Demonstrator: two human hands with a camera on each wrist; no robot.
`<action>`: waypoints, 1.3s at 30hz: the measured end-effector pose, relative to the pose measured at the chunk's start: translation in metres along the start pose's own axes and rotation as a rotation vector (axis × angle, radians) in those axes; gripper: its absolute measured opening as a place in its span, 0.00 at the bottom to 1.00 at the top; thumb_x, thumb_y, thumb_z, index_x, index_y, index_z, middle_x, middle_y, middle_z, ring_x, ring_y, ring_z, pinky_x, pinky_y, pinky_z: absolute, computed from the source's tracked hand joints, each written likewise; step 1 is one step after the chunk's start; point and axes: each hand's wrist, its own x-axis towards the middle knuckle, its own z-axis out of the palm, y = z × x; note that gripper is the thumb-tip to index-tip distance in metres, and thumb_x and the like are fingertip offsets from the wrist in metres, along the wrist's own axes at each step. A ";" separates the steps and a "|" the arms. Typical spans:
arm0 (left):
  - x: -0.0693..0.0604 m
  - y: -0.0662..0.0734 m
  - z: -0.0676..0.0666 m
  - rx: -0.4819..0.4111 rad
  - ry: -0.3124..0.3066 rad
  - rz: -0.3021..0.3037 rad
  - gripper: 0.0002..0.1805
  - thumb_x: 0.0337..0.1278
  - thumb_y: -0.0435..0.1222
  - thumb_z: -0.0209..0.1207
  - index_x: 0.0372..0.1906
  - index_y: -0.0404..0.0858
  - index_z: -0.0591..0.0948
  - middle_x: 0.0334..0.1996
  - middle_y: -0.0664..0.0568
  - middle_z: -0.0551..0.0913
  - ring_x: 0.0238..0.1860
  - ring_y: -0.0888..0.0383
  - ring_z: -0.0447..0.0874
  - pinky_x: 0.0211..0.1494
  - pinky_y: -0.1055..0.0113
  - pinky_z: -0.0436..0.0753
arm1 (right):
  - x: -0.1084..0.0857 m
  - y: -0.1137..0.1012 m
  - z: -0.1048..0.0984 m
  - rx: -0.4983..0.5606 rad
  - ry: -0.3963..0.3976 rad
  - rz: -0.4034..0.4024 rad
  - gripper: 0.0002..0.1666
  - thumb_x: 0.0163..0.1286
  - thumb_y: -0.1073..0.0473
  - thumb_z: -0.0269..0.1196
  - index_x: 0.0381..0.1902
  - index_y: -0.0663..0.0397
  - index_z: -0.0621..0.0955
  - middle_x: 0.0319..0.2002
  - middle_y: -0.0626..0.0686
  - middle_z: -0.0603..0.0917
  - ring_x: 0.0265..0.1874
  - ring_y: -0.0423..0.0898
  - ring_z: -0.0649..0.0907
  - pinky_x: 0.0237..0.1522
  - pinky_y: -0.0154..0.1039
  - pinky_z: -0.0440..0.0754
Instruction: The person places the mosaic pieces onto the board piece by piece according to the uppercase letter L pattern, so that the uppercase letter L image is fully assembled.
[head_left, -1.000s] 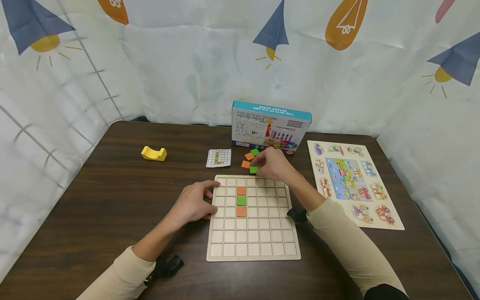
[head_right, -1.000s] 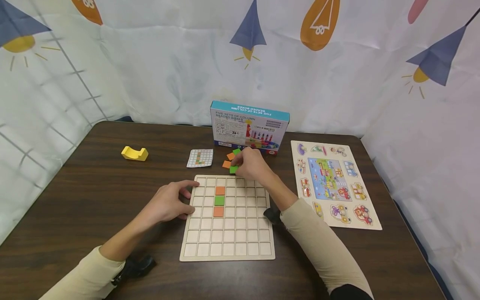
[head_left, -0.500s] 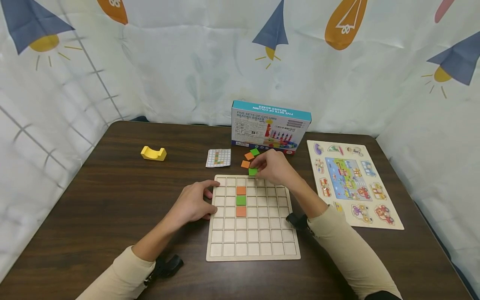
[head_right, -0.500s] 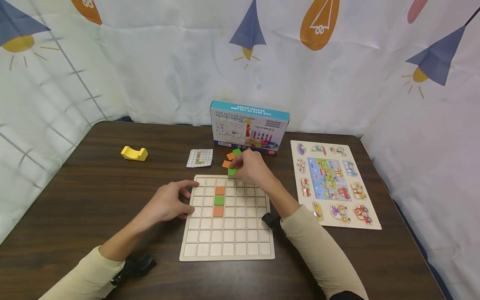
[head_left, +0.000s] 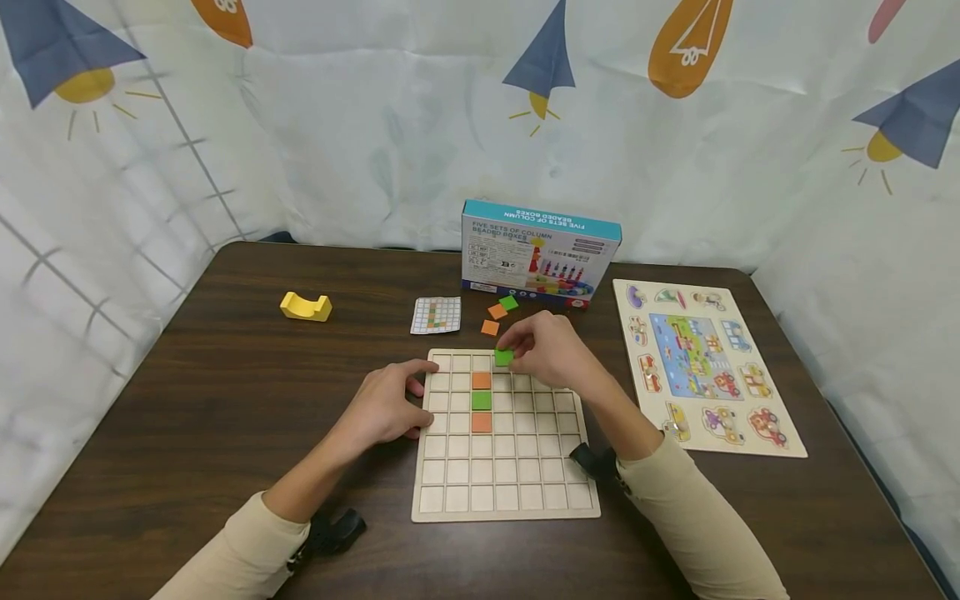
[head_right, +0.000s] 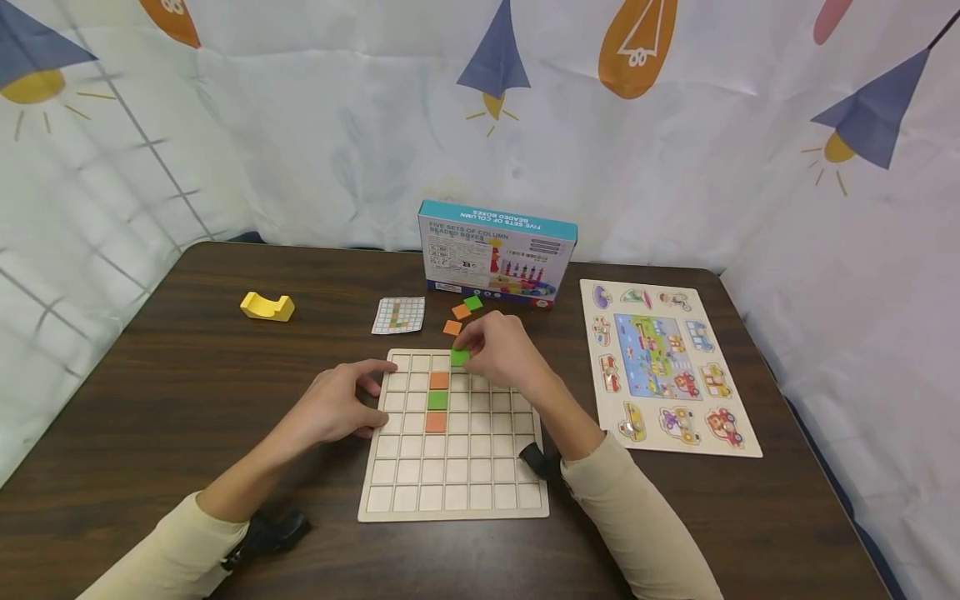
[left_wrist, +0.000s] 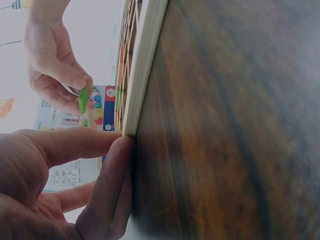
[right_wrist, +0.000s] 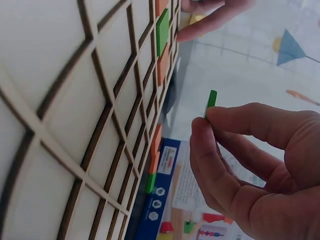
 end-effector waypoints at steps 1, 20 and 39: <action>0.000 0.000 0.000 -0.002 0.002 -0.002 0.39 0.45 0.24 0.70 0.69 0.42 0.78 0.44 0.42 0.81 0.17 0.60 0.85 0.24 0.65 0.86 | -0.001 -0.001 0.001 0.000 -0.001 -0.005 0.14 0.60 0.70 0.72 0.43 0.52 0.91 0.34 0.49 0.88 0.35 0.46 0.84 0.41 0.40 0.84; 0.000 0.003 -0.001 0.011 -0.008 -0.006 0.39 0.47 0.25 0.70 0.70 0.43 0.78 0.45 0.42 0.81 0.18 0.60 0.85 0.25 0.65 0.86 | -0.032 -0.018 0.012 -0.040 -0.042 -0.019 0.14 0.59 0.69 0.74 0.43 0.51 0.90 0.36 0.46 0.88 0.36 0.42 0.83 0.41 0.36 0.84; 0.000 0.000 0.001 0.005 0.001 -0.005 0.39 0.45 0.25 0.70 0.69 0.43 0.78 0.44 0.43 0.80 0.18 0.60 0.86 0.25 0.65 0.86 | -0.041 -0.023 0.025 -0.075 -0.096 -0.074 0.13 0.55 0.70 0.75 0.38 0.52 0.90 0.32 0.46 0.86 0.32 0.41 0.81 0.39 0.36 0.83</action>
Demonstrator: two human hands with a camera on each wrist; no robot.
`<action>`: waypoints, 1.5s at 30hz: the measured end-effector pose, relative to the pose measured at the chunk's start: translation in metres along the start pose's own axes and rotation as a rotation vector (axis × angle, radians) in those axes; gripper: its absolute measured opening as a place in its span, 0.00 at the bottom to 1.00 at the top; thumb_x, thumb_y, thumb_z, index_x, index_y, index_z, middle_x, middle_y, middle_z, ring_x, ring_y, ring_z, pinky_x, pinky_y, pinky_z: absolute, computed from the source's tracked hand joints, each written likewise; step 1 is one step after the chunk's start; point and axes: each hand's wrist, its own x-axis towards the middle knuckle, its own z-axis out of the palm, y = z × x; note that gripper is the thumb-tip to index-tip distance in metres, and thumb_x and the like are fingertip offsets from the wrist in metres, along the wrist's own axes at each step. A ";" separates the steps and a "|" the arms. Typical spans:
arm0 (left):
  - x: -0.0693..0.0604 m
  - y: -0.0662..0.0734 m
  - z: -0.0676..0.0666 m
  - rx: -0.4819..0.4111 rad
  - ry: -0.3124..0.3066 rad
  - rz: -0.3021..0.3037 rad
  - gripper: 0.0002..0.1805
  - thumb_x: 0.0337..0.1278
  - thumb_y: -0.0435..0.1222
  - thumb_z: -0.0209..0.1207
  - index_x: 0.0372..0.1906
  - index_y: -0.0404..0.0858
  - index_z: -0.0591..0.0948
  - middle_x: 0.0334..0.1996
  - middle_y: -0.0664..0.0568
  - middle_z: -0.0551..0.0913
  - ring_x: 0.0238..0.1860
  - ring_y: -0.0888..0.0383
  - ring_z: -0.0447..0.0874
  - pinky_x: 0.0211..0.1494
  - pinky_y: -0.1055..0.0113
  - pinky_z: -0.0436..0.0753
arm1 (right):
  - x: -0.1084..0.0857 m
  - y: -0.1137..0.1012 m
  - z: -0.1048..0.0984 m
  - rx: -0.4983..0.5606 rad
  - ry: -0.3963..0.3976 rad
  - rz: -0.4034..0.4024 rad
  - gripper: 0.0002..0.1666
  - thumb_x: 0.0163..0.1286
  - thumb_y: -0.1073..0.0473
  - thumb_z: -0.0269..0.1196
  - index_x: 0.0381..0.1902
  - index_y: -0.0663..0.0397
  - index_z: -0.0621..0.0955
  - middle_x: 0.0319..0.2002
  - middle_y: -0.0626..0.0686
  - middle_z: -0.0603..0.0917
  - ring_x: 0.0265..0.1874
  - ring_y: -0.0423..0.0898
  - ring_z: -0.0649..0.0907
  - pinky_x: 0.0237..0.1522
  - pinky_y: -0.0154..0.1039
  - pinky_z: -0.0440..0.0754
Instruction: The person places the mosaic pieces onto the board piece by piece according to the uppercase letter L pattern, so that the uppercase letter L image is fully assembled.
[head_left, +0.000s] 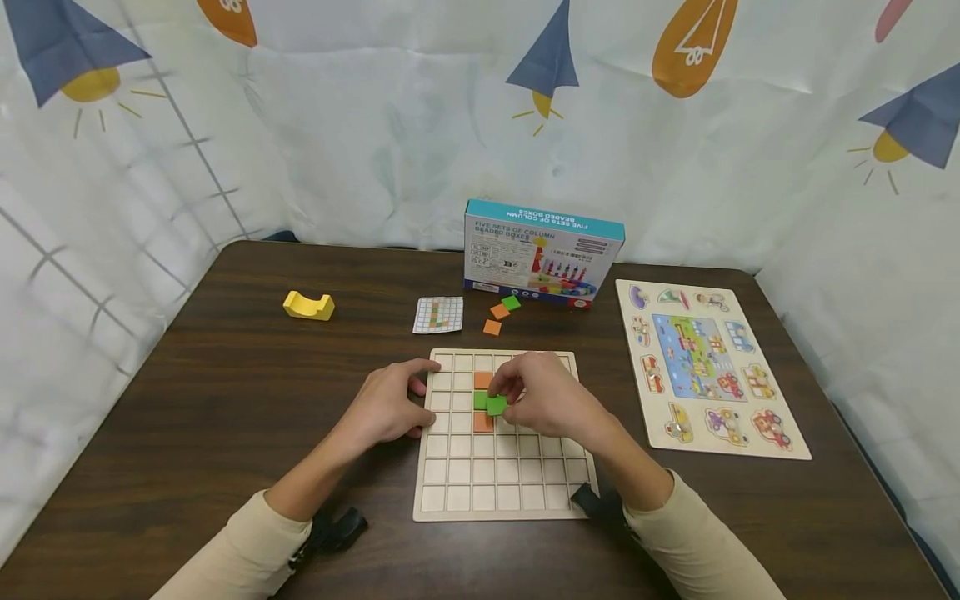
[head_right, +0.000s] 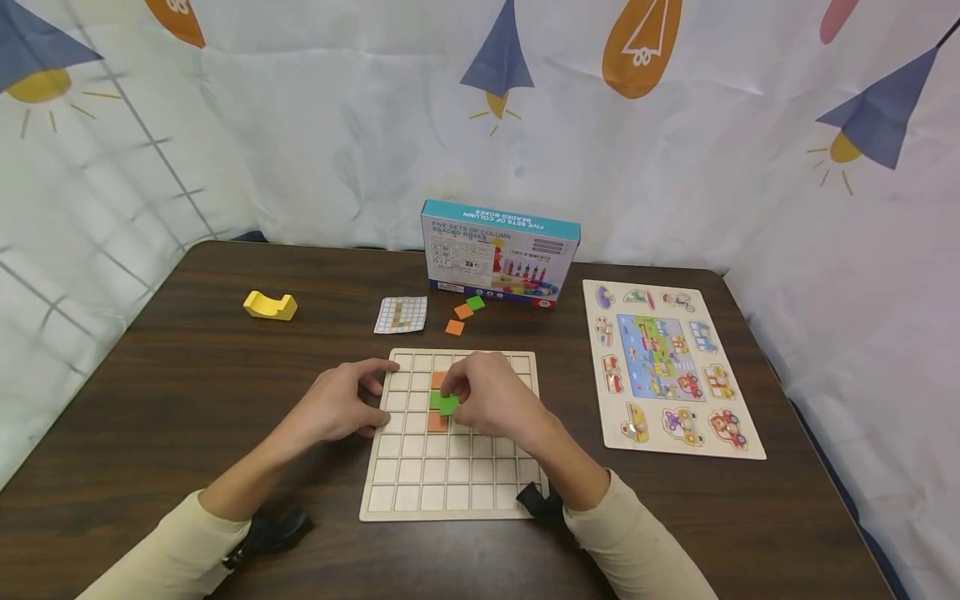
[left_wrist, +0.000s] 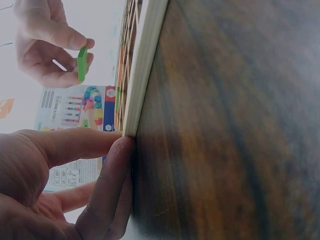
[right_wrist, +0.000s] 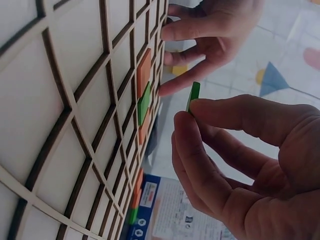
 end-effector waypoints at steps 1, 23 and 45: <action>0.000 0.000 0.000 0.001 0.000 0.004 0.39 0.45 0.25 0.70 0.69 0.42 0.78 0.44 0.43 0.80 0.18 0.60 0.86 0.25 0.65 0.86 | -0.001 -0.001 0.001 -0.002 -0.003 -0.001 0.13 0.55 0.70 0.75 0.38 0.52 0.90 0.32 0.46 0.86 0.32 0.41 0.81 0.39 0.36 0.83; -0.001 0.001 -0.001 0.005 0.006 0.013 0.38 0.45 0.24 0.70 0.68 0.42 0.78 0.44 0.43 0.81 0.18 0.61 0.85 0.25 0.65 0.86 | -0.001 -0.004 0.017 0.003 -0.115 -0.011 0.13 0.52 0.71 0.77 0.34 0.53 0.89 0.30 0.48 0.85 0.32 0.44 0.81 0.37 0.37 0.82; 0.000 0.001 -0.001 -0.005 -0.015 -0.007 0.39 0.47 0.25 0.70 0.69 0.42 0.77 0.45 0.42 0.80 0.19 0.59 0.86 0.25 0.66 0.85 | -0.001 -0.003 0.031 -0.053 -0.138 -0.063 0.13 0.50 0.71 0.78 0.32 0.52 0.87 0.27 0.48 0.84 0.29 0.41 0.79 0.34 0.34 0.80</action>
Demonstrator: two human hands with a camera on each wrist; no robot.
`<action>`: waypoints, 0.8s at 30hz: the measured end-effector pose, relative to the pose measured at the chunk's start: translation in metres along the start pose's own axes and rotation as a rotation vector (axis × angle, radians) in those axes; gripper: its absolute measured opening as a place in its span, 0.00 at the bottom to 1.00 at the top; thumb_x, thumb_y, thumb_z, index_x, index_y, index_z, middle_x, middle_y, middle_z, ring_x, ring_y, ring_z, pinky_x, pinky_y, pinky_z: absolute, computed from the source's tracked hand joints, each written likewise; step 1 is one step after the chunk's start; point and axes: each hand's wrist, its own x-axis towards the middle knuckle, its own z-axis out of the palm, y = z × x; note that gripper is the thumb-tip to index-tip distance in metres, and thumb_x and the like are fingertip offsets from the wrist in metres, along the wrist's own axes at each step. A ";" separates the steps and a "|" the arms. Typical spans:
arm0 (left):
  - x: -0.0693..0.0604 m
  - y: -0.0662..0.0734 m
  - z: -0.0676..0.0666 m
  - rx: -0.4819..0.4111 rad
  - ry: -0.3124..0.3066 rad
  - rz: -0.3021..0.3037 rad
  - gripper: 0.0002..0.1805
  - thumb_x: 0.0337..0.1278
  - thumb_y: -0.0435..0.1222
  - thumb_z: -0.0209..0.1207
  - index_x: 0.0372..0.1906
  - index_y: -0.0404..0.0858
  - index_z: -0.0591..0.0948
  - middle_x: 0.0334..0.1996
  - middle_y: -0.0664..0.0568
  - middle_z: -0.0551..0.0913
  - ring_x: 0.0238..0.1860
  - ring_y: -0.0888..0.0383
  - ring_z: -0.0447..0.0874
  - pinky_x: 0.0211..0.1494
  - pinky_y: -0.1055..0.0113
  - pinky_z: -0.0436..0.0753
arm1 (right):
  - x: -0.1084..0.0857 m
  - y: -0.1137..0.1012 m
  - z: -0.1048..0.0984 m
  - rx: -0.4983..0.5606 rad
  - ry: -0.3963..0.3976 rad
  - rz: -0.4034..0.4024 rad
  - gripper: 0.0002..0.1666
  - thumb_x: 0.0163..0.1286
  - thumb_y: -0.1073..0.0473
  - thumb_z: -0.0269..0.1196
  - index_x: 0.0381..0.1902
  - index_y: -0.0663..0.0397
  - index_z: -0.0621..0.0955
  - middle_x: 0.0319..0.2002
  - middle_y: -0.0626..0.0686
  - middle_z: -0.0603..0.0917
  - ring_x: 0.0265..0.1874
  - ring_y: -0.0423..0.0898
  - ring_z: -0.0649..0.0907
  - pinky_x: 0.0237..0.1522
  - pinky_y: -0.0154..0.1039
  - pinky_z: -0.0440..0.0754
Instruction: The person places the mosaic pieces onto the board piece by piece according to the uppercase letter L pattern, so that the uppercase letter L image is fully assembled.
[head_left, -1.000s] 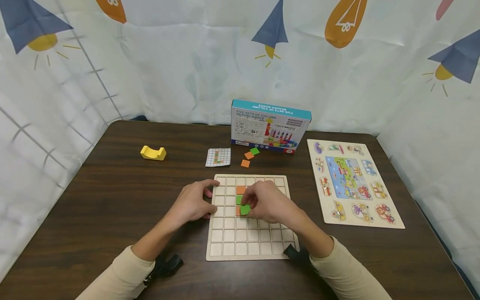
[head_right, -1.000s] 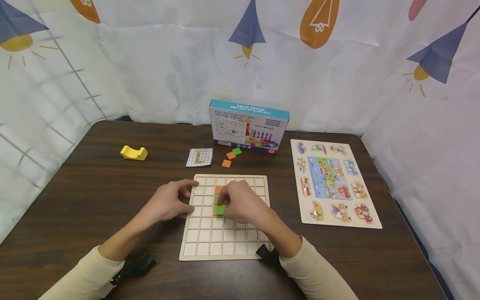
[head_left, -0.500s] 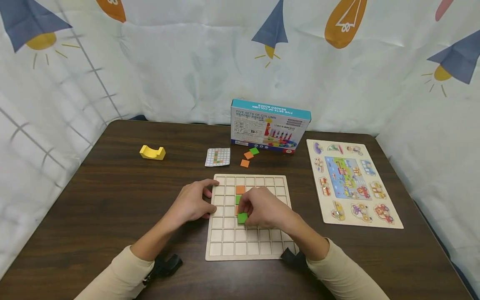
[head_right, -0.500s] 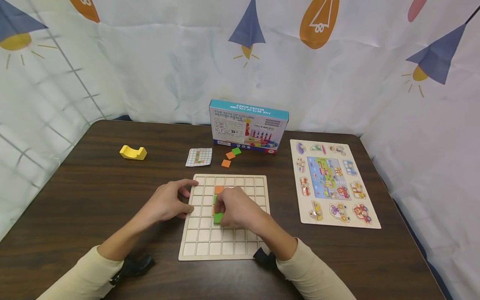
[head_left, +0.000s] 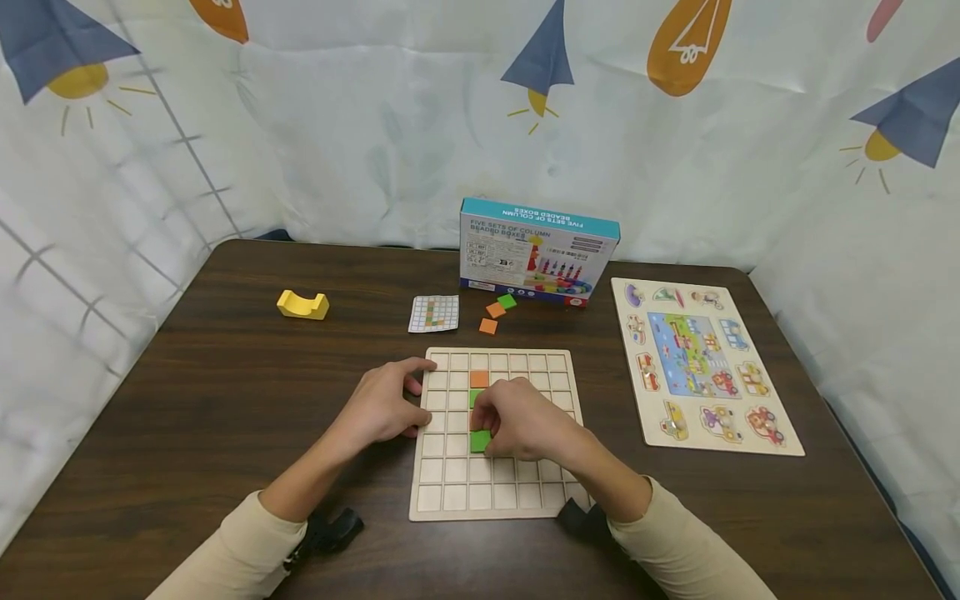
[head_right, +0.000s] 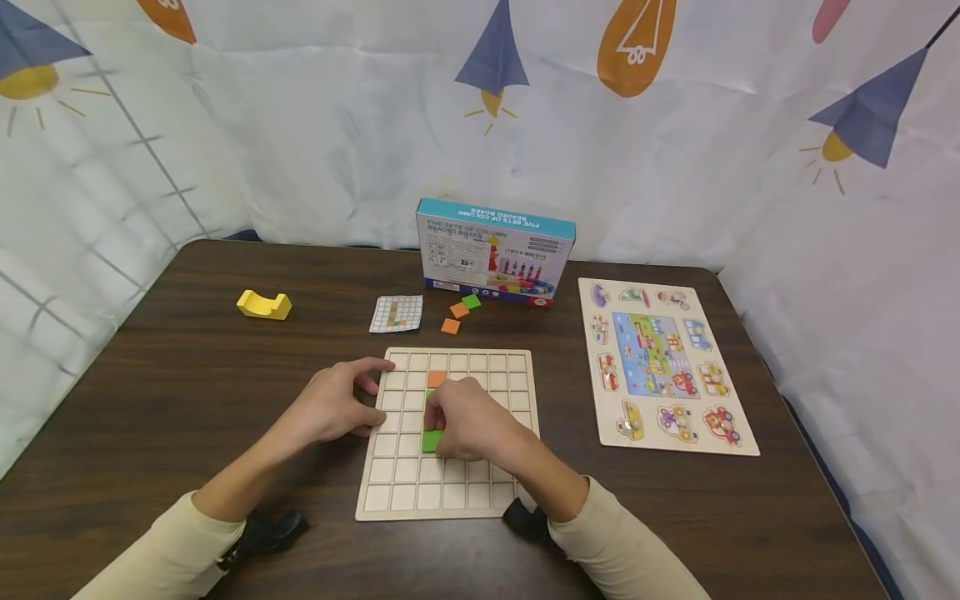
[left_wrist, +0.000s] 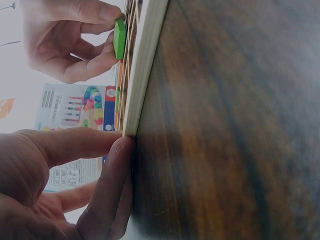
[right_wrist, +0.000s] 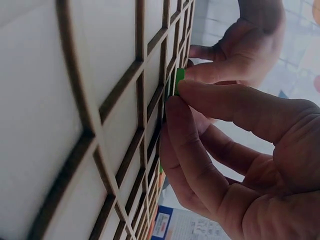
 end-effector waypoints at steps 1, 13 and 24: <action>0.000 0.000 0.000 0.001 -0.001 0.003 0.39 0.47 0.25 0.70 0.69 0.42 0.77 0.45 0.42 0.80 0.19 0.59 0.86 0.25 0.66 0.85 | 0.000 0.000 0.000 -0.003 0.001 0.001 0.13 0.50 0.71 0.78 0.32 0.52 0.87 0.27 0.48 0.84 0.29 0.41 0.79 0.34 0.34 0.80; 0.001 0.001 -0.001 0.004 0.000 0.013 0.39 0.46 0.25 0.69 0.69 0.42 0.77 0.45 0.42 0.80 0.19 0.60 0.86 0.24 0.66 0.84 | 0.001 0.001 0.000 -0.007 -0.004 -0.012 0.15 0.50 0.71 0.79 0.33 0.53 0.87 0.28 0.48 0.84 0.29 0.40 0.79 0.34 0.33 0.80; 0.000 0.000 -0.001 0.007 0.000 0.008 0.38 0.46 0.25 0.70 0.69 0.42 0.77 0.45 0.42 0.80 0.19 0.60 0.86 0.25 0.66 0.84 | 0.001 0.000 0.002 0.004 -0.008 -0.008 0.15 0.50 0.71 0.79 0.32 0.53 0.87 0.28 0.49 0.84 0.30 0.41 0.79 0.35 0.34 0.80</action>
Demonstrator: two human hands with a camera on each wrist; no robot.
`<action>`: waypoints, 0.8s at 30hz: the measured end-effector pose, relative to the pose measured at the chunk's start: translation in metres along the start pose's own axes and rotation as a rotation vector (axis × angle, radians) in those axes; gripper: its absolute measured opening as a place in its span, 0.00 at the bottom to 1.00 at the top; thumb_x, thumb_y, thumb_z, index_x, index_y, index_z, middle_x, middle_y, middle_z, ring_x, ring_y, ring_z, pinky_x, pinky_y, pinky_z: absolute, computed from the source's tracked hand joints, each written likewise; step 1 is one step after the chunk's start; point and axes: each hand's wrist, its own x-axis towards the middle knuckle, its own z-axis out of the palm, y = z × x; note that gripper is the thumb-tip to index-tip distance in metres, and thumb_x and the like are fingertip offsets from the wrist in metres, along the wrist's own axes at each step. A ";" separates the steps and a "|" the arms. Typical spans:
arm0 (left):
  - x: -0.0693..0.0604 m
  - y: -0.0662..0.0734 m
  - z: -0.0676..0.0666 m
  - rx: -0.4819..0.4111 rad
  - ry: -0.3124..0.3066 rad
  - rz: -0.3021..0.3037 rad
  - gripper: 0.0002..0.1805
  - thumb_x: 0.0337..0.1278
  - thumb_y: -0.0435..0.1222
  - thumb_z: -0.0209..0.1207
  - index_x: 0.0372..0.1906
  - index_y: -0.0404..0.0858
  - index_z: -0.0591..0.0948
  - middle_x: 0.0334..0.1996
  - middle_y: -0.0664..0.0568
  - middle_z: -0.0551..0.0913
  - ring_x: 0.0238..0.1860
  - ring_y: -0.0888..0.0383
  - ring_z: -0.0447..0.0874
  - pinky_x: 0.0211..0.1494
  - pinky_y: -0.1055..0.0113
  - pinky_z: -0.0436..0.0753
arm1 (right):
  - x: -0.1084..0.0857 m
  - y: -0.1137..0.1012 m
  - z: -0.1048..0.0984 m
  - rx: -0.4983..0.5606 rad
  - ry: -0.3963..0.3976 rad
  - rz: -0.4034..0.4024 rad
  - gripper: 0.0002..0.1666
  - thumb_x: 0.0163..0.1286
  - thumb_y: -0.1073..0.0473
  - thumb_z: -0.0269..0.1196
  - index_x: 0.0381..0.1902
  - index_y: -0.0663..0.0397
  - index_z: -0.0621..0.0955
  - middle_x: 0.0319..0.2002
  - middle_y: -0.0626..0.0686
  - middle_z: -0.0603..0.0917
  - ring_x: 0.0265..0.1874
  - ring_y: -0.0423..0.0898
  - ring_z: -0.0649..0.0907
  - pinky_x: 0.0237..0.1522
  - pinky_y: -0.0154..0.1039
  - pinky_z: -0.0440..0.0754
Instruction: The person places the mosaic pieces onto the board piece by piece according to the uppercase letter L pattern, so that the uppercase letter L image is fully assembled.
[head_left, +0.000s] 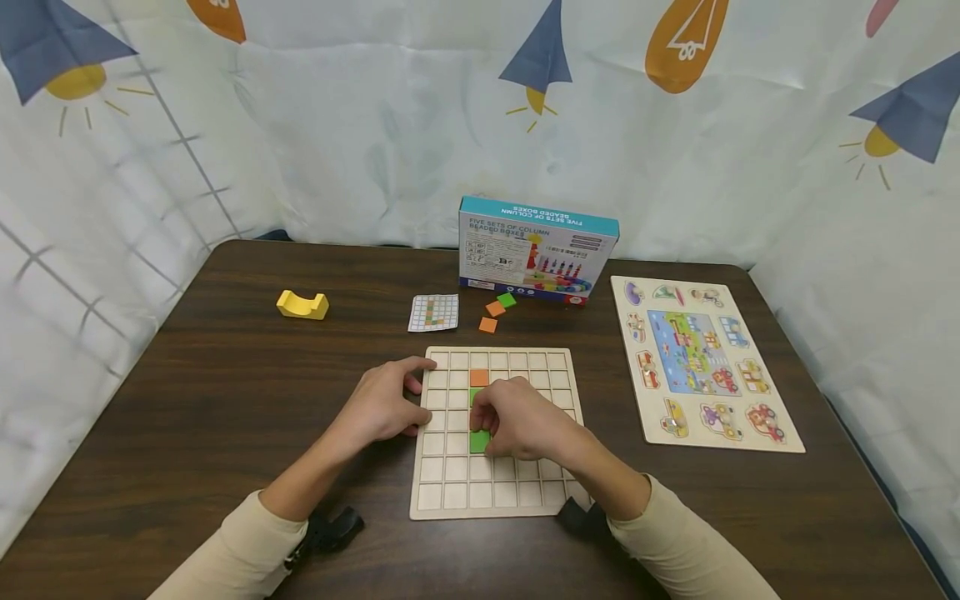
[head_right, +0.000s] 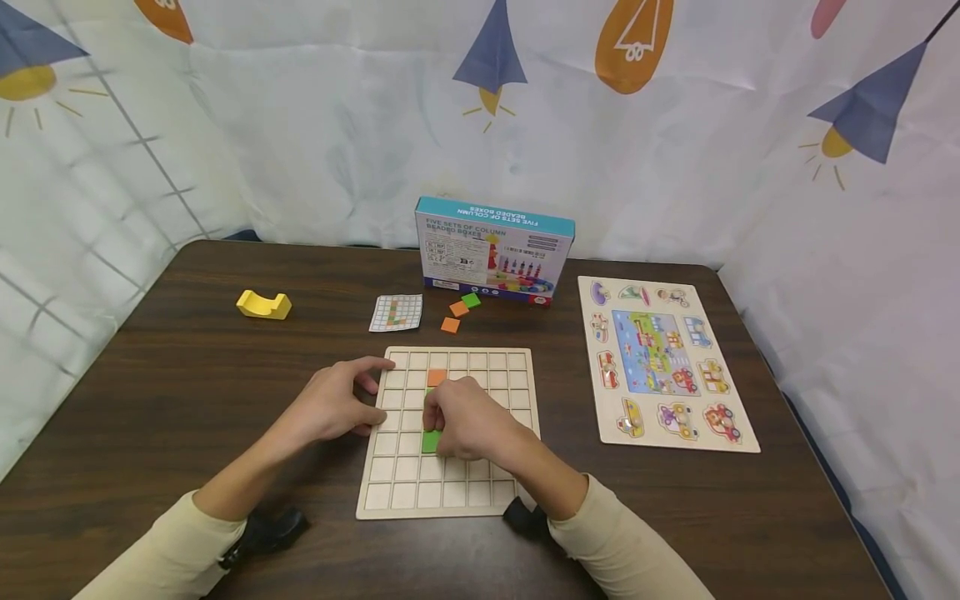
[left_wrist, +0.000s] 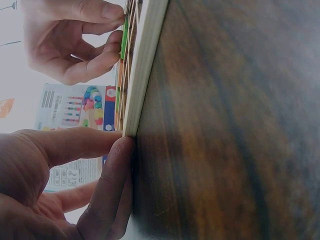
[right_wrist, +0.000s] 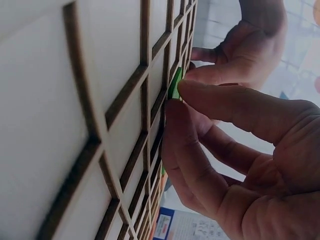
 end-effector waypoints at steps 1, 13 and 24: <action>0.000 0.000 0.000 0.002 0.001 -0.001 0.38 0.47 0.25 0.70 0.69 0.42 0.77 0.45 0.43 0.80 0.19 0.60 0.86 0.25 0.66 0.84 | 0.000 0.000 0.000 -0.003 -0.001 -0.001 0.14 0.50 0.71 0.79 0.32 0.52 0.87 0.28 0.49 0.85 0.30 0.41 0.79 0.35 0.34 0.80; -0.001 0.001 0.000 0.012 0.001 0.004 0.38 0.47 0.25 0.70 0.69 0.42 0.77 0.45 0.42 0.80 0.19 0.60 0.86 0.25 0.66 0.84 | 0.003 0.005 -0.010 0.002 0.061 -0.002 0.07 0.57 0.66 0.77 0.32 0.52 0.88 0.27 0.45 0.83 0.30 0.42 0.80 0.35 0.36 0.80; 0.001 -0.001 0.000 0.020 0.001 -0.004 0.39 0.47 0.26 0.71 0.70 0.42 0.77 0.45 0.43 0.80 0.19 0.60 0.85 0.25 0.65 0.85 | 0.017 0.019 -0.041 -0.018 0.113 0.047 0.05 0.60 0.65 0.74 0.35 0.53 0.89 0.30 0.46 0.84 0.33 0.43 0.79 0.38 0.35 0.80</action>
